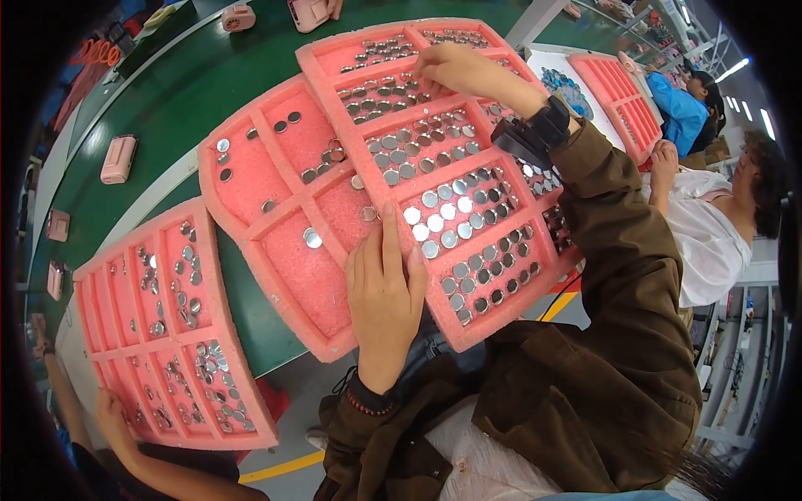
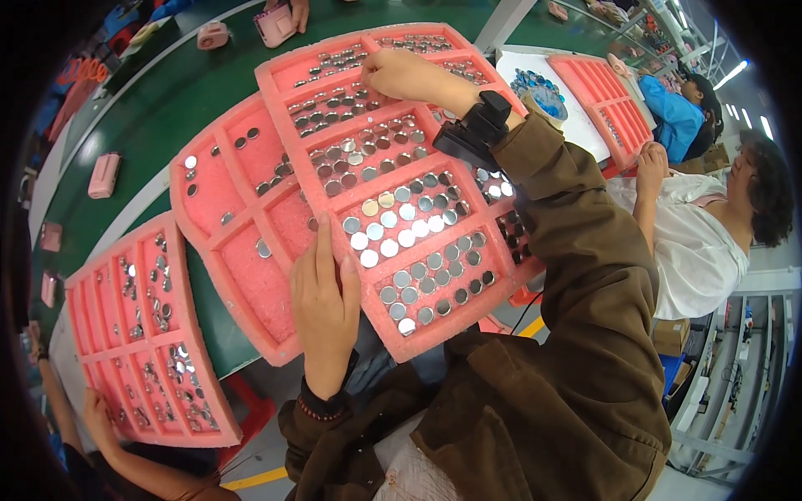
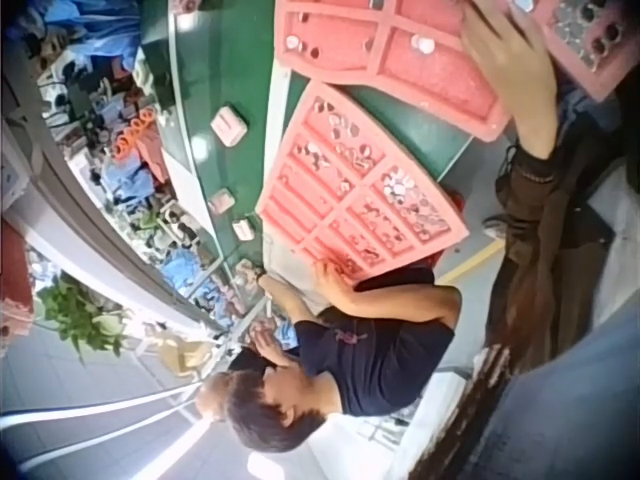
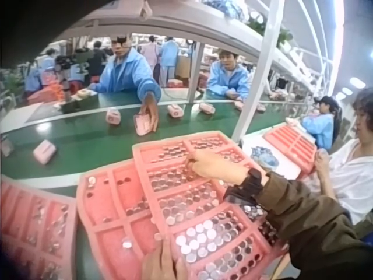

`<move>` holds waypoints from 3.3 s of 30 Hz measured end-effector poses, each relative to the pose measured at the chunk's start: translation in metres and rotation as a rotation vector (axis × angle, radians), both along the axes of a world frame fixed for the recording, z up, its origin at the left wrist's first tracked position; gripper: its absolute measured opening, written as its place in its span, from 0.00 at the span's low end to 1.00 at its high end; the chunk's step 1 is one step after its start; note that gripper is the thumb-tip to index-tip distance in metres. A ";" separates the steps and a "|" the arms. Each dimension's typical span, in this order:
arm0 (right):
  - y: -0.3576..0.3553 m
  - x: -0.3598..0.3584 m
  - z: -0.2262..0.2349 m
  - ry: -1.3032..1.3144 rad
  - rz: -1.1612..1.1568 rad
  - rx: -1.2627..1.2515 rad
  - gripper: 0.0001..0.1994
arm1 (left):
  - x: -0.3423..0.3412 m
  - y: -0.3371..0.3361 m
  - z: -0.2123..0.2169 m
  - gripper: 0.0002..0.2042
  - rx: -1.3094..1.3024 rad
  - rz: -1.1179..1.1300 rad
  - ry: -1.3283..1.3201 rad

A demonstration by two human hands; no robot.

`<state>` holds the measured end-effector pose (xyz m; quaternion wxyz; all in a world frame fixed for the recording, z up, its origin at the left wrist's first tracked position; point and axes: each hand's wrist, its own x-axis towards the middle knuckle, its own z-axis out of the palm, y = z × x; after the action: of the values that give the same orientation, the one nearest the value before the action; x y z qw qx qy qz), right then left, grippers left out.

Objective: Sorting and preparing small electronic components into foam trays.

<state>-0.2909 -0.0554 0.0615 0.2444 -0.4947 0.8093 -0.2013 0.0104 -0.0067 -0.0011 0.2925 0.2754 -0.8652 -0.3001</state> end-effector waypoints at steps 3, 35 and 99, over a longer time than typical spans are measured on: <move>-0.006 0.001 0.003 0.210 -0.032 -0.016 0.10 | -0.001 0.000 0.000 0.26 0.008 -0.005 -0.001; -0.035 0.113 0.023 0.110 0.550 -0.158 0.12 | 0.001 -0.003 -0.005 0.27 -0.092 0.031 0.120; -0.002 -0.022 -0.019 0.586 0.210 -0.299 0.07 | -0.001 0.000 -0.003 0.26 -0.064 0.015 0.021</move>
<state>-0.3130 -0.0576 0.0422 -0.0544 -0.6425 0.7513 -0.1407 0.0095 -0.0064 -0.0038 0.3125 0.2690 -0.8692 -0.2729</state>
